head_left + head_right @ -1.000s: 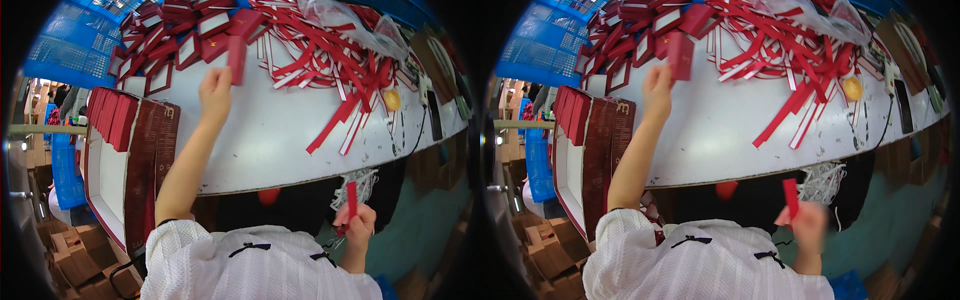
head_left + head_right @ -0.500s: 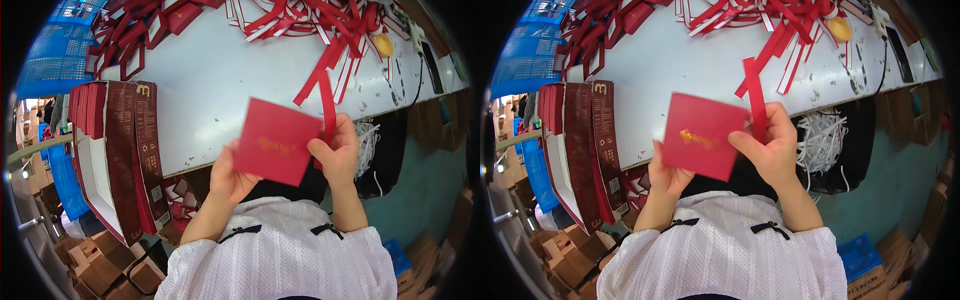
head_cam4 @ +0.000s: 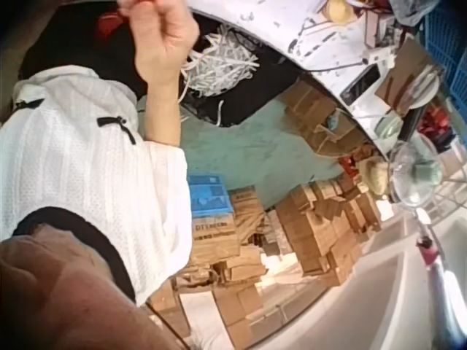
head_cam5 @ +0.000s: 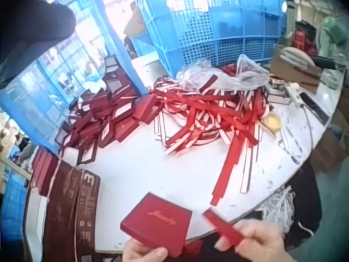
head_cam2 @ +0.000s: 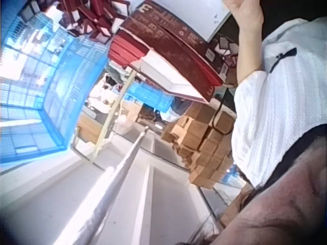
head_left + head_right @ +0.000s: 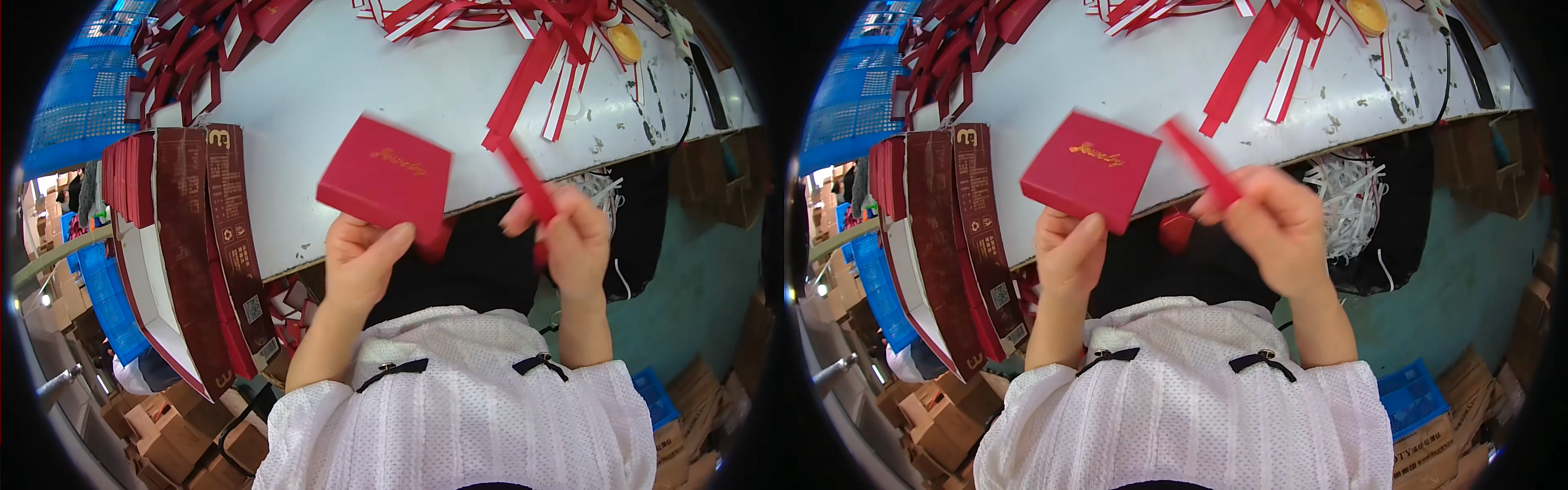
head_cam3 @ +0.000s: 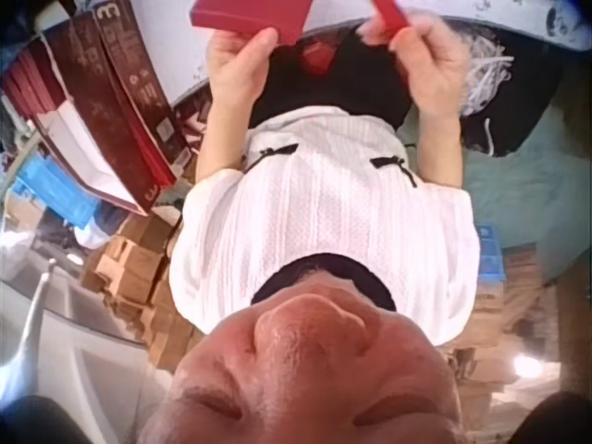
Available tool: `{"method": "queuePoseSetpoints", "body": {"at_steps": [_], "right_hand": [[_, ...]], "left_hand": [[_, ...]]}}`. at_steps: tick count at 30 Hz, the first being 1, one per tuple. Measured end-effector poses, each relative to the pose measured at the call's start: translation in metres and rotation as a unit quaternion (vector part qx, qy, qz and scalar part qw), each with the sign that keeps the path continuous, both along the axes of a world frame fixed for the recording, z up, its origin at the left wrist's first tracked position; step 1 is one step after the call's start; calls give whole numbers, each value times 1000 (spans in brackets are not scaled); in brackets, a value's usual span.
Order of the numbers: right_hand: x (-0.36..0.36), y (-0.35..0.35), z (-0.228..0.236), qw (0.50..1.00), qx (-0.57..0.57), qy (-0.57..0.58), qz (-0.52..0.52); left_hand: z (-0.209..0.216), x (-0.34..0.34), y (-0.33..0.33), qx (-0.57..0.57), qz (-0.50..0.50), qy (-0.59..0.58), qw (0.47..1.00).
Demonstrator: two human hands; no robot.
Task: The person repeatedly wraps small red boxes with red ribbons by hand. They pick up a box, thread a ribbon through a slot, pull it tight, and place the finished box into a stack on the left. The process is repeated continuously throughout the clip.
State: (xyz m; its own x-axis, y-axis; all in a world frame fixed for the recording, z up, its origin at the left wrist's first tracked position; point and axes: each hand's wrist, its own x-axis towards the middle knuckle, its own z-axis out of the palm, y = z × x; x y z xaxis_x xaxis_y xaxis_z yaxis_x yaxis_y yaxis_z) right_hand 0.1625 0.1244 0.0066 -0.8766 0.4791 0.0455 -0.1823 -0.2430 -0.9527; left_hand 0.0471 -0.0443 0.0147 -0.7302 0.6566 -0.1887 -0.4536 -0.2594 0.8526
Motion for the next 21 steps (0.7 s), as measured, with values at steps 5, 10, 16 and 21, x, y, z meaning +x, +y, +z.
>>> {"method": "queuePoseSetpoints", "body": {"at_steps": [5,10,16,21], "right_hand": [[-17,-12,2,987,112,15,114],[-16,-7,5,987,112,1,111],[-16,-6,6,989,117,12,84],[-16,-3,4,989,125,15,74]], "left_hand": [[-8,13,14,6,5,66,998],[-4,12,14,26,-26,26,999],[-1,14,15,10,-32,13,999],[-3,15,16,49,-43,12,998]]}}
